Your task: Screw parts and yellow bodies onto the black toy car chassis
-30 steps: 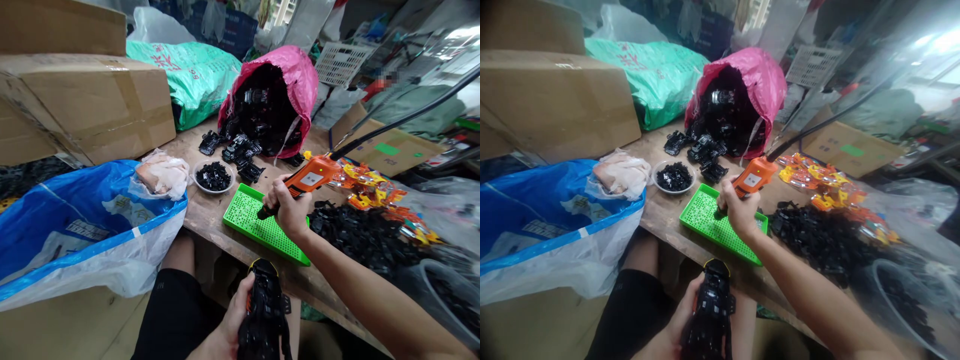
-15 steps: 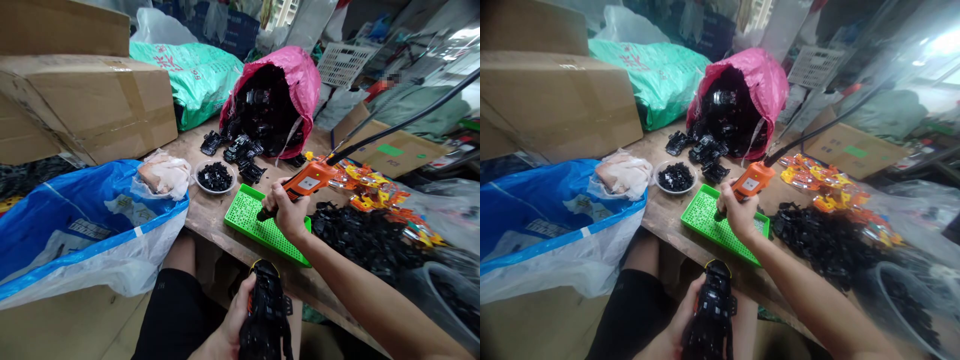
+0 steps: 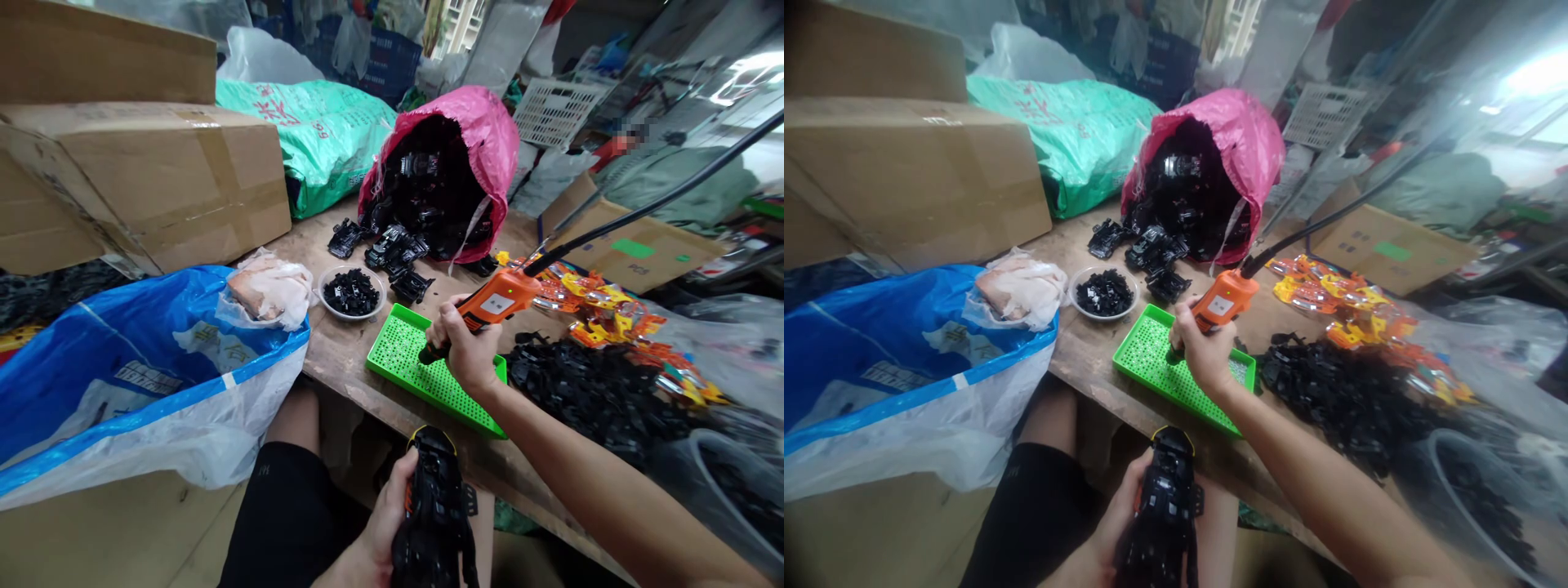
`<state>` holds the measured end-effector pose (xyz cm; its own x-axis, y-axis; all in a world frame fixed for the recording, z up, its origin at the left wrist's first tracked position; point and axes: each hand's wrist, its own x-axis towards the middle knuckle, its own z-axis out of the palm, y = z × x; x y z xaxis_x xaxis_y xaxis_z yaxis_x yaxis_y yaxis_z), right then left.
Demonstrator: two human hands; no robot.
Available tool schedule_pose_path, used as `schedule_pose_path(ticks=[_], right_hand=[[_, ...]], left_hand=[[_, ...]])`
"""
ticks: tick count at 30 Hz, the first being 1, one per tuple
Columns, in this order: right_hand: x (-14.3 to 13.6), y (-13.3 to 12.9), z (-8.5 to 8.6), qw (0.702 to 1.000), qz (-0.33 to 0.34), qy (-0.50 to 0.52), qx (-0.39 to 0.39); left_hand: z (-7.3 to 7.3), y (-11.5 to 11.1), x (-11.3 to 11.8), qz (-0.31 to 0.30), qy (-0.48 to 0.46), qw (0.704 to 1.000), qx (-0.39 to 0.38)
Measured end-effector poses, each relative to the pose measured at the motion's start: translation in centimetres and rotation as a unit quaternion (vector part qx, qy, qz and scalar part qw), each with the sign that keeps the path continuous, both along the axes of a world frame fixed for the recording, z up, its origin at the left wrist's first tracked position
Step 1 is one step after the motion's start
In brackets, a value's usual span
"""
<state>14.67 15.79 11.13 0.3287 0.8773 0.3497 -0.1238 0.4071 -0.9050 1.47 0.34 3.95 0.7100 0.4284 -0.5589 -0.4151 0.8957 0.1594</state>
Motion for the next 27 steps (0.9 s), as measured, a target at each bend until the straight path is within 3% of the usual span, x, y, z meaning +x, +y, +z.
schedule_pose_path(ticks=[4,9,16,20,27], right_hand=[[-0.1,-0.1,0.7,1.0,-0.006,0.011,0.002],[-0.1,-0.8,2.8,1.0,-0.014,0.008,0.013],[-0.4,-5.1,5.6,1.0,0.028,0.007,-0.011],[-1.0,-8.3,5.5,0.998,0.061,-0.008,-0.024],[-1.5,-10.3,3.9,0.995,0.09,0.012,-0.032]], left_hand=[[0.0,0.1,0.0,0.004,0.008,1.0,0.021],[-0.6,0.0,0.3,0.03,-0.026,0.999,0.023],[-0.4,-0.3,0.8,0.051,-0.048,0.997,-0.029],[0.4,0.0,0.6,0.031,-0.035,0.996,-0.074],[-0.2,0.0,0.8,0.092,-0.036,0.994,-0.042]])
